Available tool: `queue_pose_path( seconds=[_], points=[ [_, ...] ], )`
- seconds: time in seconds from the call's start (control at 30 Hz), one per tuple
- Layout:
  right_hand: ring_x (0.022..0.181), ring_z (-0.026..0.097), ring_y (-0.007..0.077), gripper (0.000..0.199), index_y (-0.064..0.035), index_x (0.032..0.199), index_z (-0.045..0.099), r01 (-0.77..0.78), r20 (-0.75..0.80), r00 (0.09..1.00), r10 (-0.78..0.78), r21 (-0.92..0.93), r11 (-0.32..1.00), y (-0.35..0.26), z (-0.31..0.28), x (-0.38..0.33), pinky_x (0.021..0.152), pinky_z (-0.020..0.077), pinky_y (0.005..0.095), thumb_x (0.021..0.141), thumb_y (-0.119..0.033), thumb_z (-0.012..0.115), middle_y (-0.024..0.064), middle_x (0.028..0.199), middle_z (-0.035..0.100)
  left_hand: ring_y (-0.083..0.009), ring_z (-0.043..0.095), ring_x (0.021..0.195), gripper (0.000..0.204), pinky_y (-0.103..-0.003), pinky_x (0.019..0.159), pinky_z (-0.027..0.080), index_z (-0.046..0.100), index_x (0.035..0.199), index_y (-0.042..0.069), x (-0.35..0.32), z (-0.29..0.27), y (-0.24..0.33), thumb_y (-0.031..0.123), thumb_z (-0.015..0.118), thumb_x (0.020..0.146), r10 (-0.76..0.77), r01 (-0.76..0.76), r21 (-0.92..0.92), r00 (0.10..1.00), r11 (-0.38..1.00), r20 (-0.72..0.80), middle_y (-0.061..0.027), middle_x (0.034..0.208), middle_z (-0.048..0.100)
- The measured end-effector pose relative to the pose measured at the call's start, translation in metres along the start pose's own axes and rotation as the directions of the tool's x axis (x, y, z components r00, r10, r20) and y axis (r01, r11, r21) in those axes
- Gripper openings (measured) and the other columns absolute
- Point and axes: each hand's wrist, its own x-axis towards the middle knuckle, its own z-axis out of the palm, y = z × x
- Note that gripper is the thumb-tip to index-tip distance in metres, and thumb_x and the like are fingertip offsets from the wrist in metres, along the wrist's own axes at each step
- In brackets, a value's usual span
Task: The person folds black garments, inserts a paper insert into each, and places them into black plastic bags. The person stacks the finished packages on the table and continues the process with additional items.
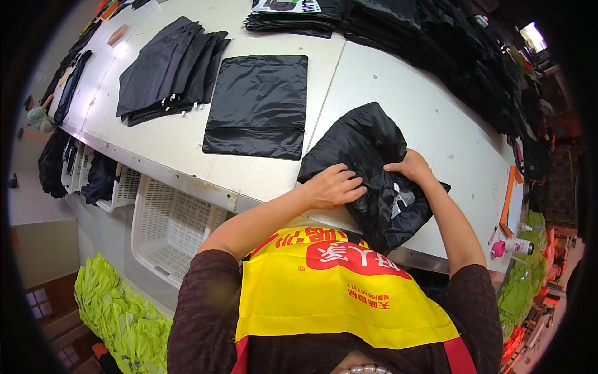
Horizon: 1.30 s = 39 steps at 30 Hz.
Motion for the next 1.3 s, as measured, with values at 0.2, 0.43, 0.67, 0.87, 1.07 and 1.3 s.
queue_pose_path(
  seconds=[0.2,0.43,0.67,0.87,1.07,1.3],
  points=[
    [0.094,0.062,0.0386,0.074,0.0048,0.103,0.061,-0.018,-0.091,0.996,0.009,-0.092,0.996,-0.032,0.008,-0.04,0.08,0.0489,0.0423,0.07,-0.062,0.064,0.026,0.095,0.064,-0.0281,0.062,0.06,0.024,-0.04,0.053,0.047,0.058,0.065,0.007,0.058,-0.006,-0.014,0.029,0.068,0.068,-0.14,0.199,-0.2,0.952,0.959,0.274,-0.0101,0.061,0.061],
    [0.092,0.062,0.0365,0.104,0.0105,0.1,0.057,0.135,0.121,0.987,-0.106,-0.268,0.954,-0.067,-0.006,-0.064,0.081,0.0486,0.0402,0.047,-0.078,0.067,0.0267,0.095,0.063,-0.0324,0.062,0.062,0.018,-0.04,0.056,0.049,0.068,0.073,0.008,0.089,0.006,-0.039,0.024,0.062,0.068,-0.133,0.281,-0.28,0.882,0.918,0.452,-0.0139,0.065,0.063],
    [0.1,0.061,0.0321,0.088,0.0024,0.114,0.051,-0.008,0.013,1.0,0.012,-0.27,0.963,-0.05,0.004,-0.058,0.085,0.0478,0.0389,0.049,-0.048,0.08,0.0215,0.105,0.063,-0.0292,0.063,0.076,0.022,-0.039,0.067,0.05,0.066,0.086,0.008,0.076,-0.012,-0.018,0.023,0.067,0.071,-0.227,0.232,-0.39,0.972,0.891,0.06,-0.0122,0.079,0.065],
    [0.105,0.059,0.0306,0.087,0.0031,0.122,0.05,0.115,-0.087,0.992,-0.093,0.309,0.944,0.022,0.021,-0.055,0.093,0.0432,0.0358,0.052,-0.036,0.084,0.02,0.114,0.06,-0.0291,0.062,0.081,0.023,-0.038,0.07,0.049,0.065,0.091,0.004,-0.045,-0.077,-0.103,0.001,0.059,0.069,-0.554,0.578,-0.015,0.774,0.816,-0.306,-0.0127,0.082,0.064],
    [0.109,0.056,0.0306,0.088,0.0047,0.124,0.048,0.056,-0.086,0.996,-0.02,0.443,0.895,0.035,0.033,-0.073,0.096,0.0411,0.0347,0.053,-0.036,0.083,0.0194,0.118,0.058,-0.0282,0.057,0.099,0.022,-0.036,0.085,0.047,0.065,0.095,0.005,-0.173,-0.089,-0.146,0.02,0.065,0.08,-0.719,0.718,0.217,0.689,0.661,-0.088,-0.0112,0.102,0.062],
    [0.11,0.055,0.0322,0.089,0.0037,0.125,0.047,0.085,-0.115,0.993,-0.04,0.423,0.902,0.027,0.027,-0.08,0.097,0.0404,0.0356,0.053,-0.037,0.082,0.0202,0.119,0.057,-0.0286,0.056,0.095,0.017,-0.035,0.083,0.047,0.064,0.092,0.003,-0.169,-0.08,-0.17,0.015,0.064,0.08,-0.638,0.628,0.149,0.77,0.763,0.022,-0.0102,0.101,0.062]
  ],
)
